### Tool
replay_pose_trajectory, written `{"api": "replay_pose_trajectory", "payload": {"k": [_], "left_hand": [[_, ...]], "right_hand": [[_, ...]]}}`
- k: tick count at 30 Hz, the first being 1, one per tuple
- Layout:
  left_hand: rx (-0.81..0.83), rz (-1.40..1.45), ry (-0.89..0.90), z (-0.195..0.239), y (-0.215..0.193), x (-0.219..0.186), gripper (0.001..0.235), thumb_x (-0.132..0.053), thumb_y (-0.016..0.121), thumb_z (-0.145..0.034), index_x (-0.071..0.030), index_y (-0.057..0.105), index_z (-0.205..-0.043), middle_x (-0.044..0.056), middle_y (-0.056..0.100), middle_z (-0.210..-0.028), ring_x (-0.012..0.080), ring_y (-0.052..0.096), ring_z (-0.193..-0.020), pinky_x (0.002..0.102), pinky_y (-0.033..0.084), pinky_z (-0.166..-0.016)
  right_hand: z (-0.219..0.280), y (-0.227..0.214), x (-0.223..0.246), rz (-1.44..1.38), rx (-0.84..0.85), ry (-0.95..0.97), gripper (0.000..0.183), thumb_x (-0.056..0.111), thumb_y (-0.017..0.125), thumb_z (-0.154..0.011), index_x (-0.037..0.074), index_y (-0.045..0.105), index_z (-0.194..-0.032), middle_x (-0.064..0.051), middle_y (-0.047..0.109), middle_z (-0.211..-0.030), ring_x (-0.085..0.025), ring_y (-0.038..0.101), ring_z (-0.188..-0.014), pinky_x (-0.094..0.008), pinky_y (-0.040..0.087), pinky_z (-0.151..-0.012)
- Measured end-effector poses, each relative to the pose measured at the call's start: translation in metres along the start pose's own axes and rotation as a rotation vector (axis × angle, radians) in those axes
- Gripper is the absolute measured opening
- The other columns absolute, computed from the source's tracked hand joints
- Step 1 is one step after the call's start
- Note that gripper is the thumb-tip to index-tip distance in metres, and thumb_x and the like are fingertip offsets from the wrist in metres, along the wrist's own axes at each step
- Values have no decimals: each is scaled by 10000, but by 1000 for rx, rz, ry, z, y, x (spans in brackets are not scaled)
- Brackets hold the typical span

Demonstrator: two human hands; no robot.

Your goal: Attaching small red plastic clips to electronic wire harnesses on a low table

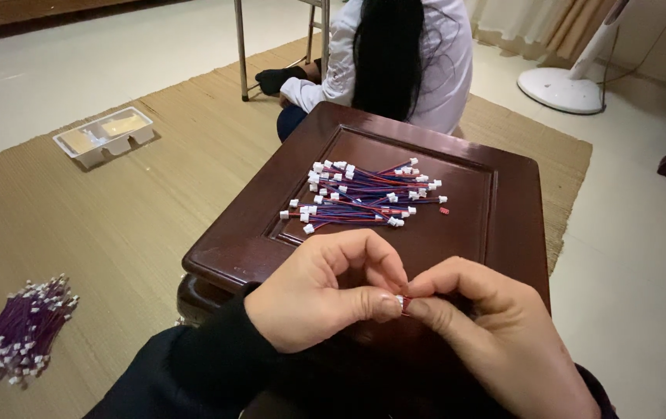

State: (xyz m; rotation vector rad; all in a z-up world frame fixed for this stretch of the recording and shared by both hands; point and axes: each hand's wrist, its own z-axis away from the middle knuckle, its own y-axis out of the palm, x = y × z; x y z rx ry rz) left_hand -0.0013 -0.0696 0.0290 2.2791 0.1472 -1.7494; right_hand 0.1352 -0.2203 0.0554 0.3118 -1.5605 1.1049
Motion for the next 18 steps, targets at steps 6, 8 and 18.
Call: {"api": "replay_pose_trajectory", "payload": {"k": [6, 8, 18], "left_hand": [[-8, 45, -19, 1, -1, 5, 159, 53, 658, -844, 17, 645, -999, 66, 672, -818, 93, 617, -732, 205, 522, -705], [-8, 28, -2, 0, -3, 7, 170, 56, 656, -845, 14, 641, -1009, 60, 667, -819, 87, 607, -726, 202, 517, -699], [-186, 310, 23, -4, 7, 10, 438, 40, 707, -787, 33, 548, -1195, 151, 693, -869, 167, 657, -773, 260, 550, -738]], "right_hand": [[-7, -1, -9, -16, 37, -72, 99, 5, 760, -756, 8, 836, -820, -59, 821, -709, -125, 678, -642, -251, 546, -630], [-9, 2, -10, -29, 43, -84, 99, 8, 756, -762, 7, 831, -826, -61, 824, -719, -122, 691, -643, -247, 558, -630], [-9, 1, -17, -361, 19, -127, 118, -34, 715, -790, -101, 770, -871, -172, 788, -793, -215, 704, -686, -319, 593, -663]]}}
